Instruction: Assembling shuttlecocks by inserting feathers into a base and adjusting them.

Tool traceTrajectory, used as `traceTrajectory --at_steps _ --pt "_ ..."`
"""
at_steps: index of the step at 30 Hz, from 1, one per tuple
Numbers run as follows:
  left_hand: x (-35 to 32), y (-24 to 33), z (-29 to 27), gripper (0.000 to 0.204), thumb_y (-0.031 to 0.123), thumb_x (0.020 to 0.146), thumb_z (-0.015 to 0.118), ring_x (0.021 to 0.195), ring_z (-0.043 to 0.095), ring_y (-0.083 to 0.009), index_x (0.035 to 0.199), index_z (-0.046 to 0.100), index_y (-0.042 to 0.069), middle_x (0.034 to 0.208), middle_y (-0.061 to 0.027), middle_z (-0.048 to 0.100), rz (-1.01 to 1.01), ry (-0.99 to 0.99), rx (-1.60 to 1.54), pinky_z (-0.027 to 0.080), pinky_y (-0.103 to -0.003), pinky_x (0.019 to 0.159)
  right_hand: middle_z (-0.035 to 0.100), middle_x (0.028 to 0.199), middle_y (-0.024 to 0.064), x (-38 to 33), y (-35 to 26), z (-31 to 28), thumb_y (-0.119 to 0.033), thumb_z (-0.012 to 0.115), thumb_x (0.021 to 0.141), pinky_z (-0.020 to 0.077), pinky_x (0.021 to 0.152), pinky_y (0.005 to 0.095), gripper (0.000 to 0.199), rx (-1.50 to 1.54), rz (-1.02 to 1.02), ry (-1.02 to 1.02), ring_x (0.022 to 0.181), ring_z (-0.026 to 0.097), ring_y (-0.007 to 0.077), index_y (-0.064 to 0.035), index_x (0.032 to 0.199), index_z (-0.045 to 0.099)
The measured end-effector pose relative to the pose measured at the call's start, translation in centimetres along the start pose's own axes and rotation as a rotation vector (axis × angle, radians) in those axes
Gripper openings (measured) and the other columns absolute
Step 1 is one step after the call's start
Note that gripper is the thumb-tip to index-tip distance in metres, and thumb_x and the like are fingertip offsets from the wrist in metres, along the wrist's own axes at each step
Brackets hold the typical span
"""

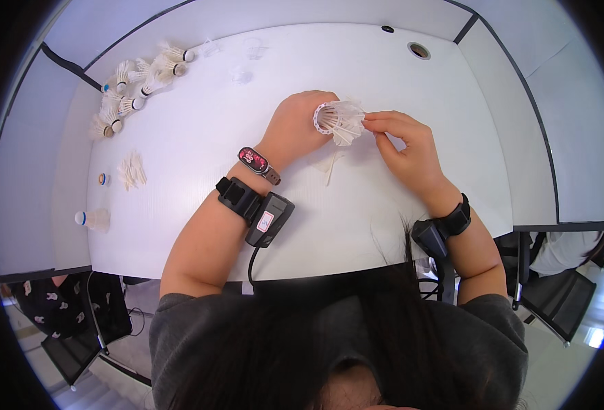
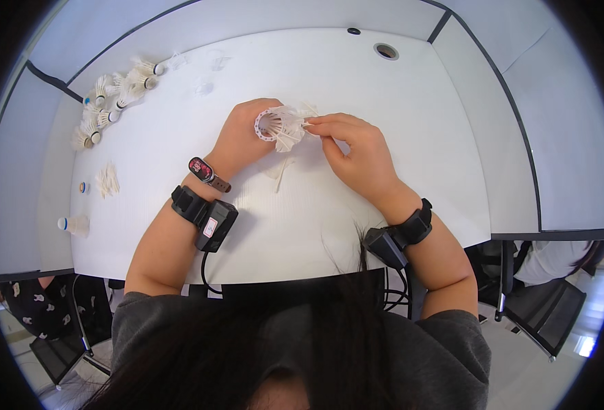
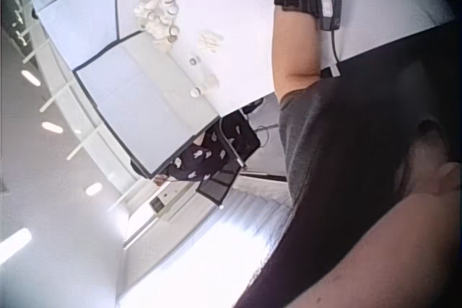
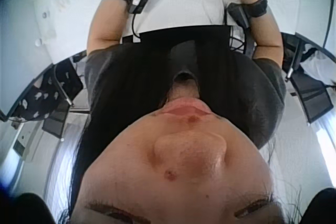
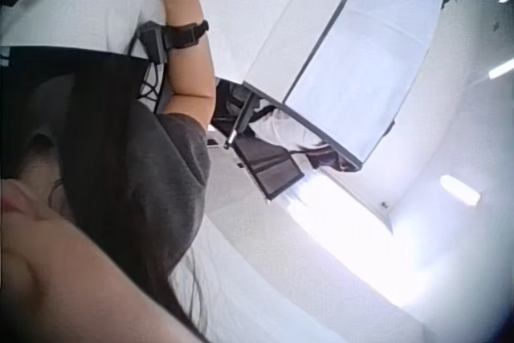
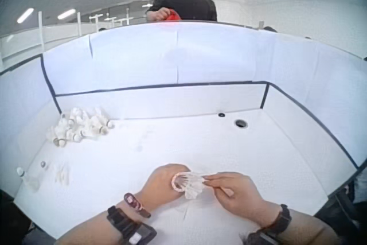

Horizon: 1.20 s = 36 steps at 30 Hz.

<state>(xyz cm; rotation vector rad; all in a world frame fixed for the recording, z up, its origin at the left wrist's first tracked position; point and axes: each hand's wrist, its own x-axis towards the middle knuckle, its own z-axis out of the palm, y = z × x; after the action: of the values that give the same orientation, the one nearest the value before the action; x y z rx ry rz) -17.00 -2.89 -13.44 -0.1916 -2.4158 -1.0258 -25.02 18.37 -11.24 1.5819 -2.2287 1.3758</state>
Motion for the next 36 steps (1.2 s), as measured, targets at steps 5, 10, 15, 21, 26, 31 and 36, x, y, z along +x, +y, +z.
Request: traceTrajectory --at_steps 5,10,15,21,26,31,36 --pt "0.02 -0.19 0.12 0.019 0.013 0.074 0.077 0.079 0.065 -0.0335 0.089 0.067 0.006 0.084 -0.0111 0.069 0.019 -0.006 -0.019 0.053 -0.039 0.071 0.074 0.105 0.0135 0.13 0.11 -0.07 0.009 0.060 0.084 0.0559 0.085 0.0329 0.024 0.022 0.019 0.020 0.094 0.072 0.0273 -0.0002 0.102 0.074" --pt "-0.07 -0.37 0.06 0.017 0.013 0.075 0.076 0.080 0.065 -0.0329 0.089 0.069 0.006 0.086 -0.0110 0.070 0.022 0.020 0.013 0.053 -0.039 0.071 0.074 0.101 0.0121 0.13 0.18 -0.01 0.008 0.061 0.084 0.0559 0.082 0.0323 0.023 0.058 -0.001 0.068 0.090 0.071 0.0253 -0.0007 0.102 0.074" --pt "-0.10 -0.44 0.05 0.019 0.018 0.077 0.077 0.081 0.066 -0.0325 0.092 0.071 0.008 0.088 -0.0104 0.070 0.002 -0.003 0.013 0.054 -0.039 0.072 0.073 0.096 0.0087 0.14 0.16 -0.07 0.005 0.063 0.086 0.0535 0.071 0.0285 0.023 0.077 0.065 0.103 0.082 0.067 0.0184 -0.0039 0.104 0.074" --pt "-0.13 -0.16 0.08 0.021 0.022 0.080 0.076 0.085 0.068 -0.0309 0.096 0.072 0.009 0.094 -0.0095 0.073 -0.025 -0.015 -0.019 0.055 -0.038 0.075 0.072 0.095 0.0066 0.20 0.11 -0.27 0.003 0.063 0.088 0.0507 0.066 0.0272 0.023 0.054 0.074 0.119 0.080 0.066 0.0158 -0.0055 0.105 0.074" --pt "0.07 0.13 0.08 0.028 0.021 0.082 0.074 0.087 0.068 -0.0314 0.107 0.068 0.010 0.095 -0.0097 0.073 -0.027 0.038 -0.011 0.054 -0.040 0.077 0.072 0.095 0.0060 0.25 0.11 -0.17 0.004 0.063 0.089 0.0501 0.064 0.0260 0.022 0.077 0.067 0.177 0.078 0.065 0.0142 -0.0060 0.104 0.074" --pt "0.02 0.34 -0.24 0.045 0.013 0.083 0.069 0.098 0.068 -0.0326 0.125 0.055 0.007 0.109 -0.0130 0.069 -0.086 0.092 0.026 0.054 -0.037 0.085 0.072 0.095 0.0057 0.31 0.11 -0.36 0.003 0.063 0.090 0.0508 0.064 0.0260 0.021 0.046 0.062 0.164 0.079 0.066 0.0138 -0.0056 0.105 0.074" --pt "-0.01 0.22 0.19 0.042 0.016 0.085 0.062 0.101 0.063 -0.0359 0.124 0.051 0.004 0.107 -0.0169 0.065 0.013 0.257 0.056 0.052 -0.042 0.085 0.073 0.096 0.0061 0.39 0.13 -0.21 0.003 0.062 0.090 0.0520 0.064 0.0259 0.021 0.067 0.079 0.139 0.080 0.066 0.0142 -0.0054 0.106 0.074"
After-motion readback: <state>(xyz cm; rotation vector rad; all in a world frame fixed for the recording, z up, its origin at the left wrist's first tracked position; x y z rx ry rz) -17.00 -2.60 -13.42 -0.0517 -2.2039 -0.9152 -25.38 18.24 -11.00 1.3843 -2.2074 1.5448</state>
